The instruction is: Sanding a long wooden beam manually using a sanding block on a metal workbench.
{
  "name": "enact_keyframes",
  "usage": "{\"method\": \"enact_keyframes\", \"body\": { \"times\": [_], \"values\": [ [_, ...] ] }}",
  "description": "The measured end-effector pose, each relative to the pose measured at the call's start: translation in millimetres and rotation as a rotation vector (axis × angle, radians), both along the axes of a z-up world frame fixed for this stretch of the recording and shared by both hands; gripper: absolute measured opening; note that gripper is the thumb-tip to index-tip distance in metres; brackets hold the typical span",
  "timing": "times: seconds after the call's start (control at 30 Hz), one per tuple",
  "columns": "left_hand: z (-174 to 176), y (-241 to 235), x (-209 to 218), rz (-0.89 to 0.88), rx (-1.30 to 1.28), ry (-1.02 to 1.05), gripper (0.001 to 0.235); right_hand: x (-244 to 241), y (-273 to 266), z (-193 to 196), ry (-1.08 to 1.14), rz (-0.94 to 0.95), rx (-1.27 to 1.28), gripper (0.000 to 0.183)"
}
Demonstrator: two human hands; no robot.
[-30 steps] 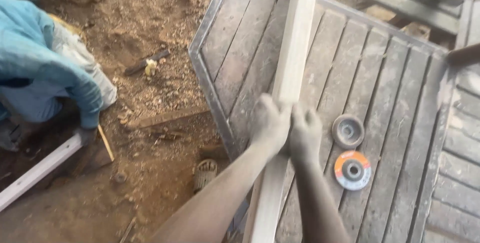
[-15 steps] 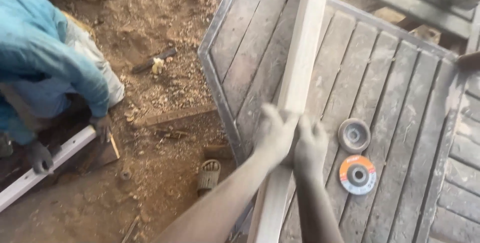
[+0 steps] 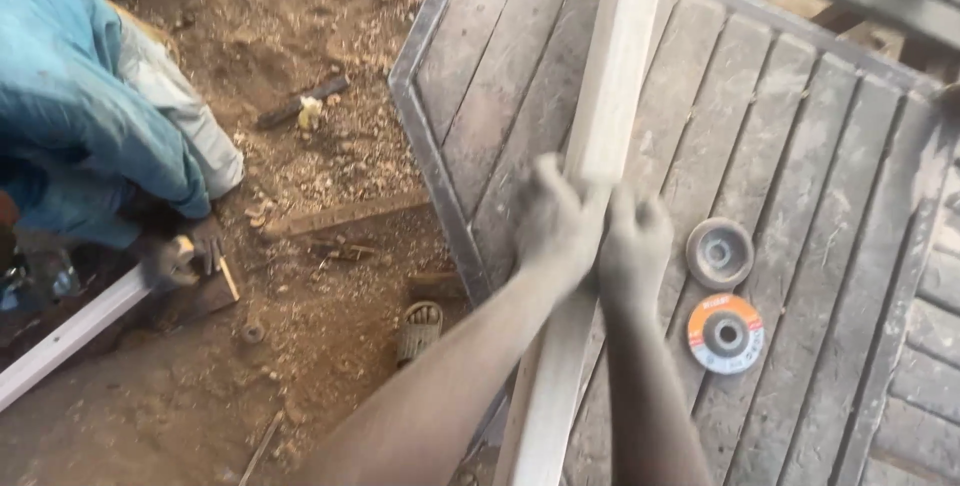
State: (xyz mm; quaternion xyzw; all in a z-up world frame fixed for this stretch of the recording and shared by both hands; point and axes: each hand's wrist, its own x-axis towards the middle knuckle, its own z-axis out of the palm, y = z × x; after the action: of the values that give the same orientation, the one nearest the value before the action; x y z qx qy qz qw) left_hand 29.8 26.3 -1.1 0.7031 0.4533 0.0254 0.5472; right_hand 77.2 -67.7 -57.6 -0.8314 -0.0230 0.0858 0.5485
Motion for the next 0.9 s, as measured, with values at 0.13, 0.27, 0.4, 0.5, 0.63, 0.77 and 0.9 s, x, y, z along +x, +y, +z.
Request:
{"method": "enact_keyframes", "body": {
  "times": [0.13,0.27,0.4,0.5,0.63,0.77,0.9],
  "values": [
    [20.3,5.2,-14.2,0.000,0.062,-0.045,0.058,-18.6,17.6,33.1,-0.101,-0.004,-0.114,0.035],
    [0.5,-10.4,-40.3,-0.009,0.031,0.034,0.055,-57.7,9.4,58.5,0.029,-0.062,-0.253,0.032],
    [-10.3,5.8,-5.3,-0.001,0.068,0.037,0.052,-12.4,10.8,6.2,-0.073,-0.055,-0.219,0.039],
    [6.4,7.8,-7.7,0.020,0.016,0.005,0.058,-9.6,7.2,15.1,0.042,-0.091,-0.186,0.048],
    [10.4,3.6,-43.3,0.009,-0.167,0.050,0.046,-56.9,28.9,85.3,0.441,-0.075,-0.337,0.069],
    [15.2,33.9,13.7,0.000,-0.099,0.069,0.042,11.5,0.7,-46.9,-0.504,0.381,-0.490,0.048],
    [-7.9,45.5,70.2,0.032,-0.097,-0.092,0.071,49.2,61.6,13.2,-0.372,0.244,-0.233,0.032]
  ]
}}
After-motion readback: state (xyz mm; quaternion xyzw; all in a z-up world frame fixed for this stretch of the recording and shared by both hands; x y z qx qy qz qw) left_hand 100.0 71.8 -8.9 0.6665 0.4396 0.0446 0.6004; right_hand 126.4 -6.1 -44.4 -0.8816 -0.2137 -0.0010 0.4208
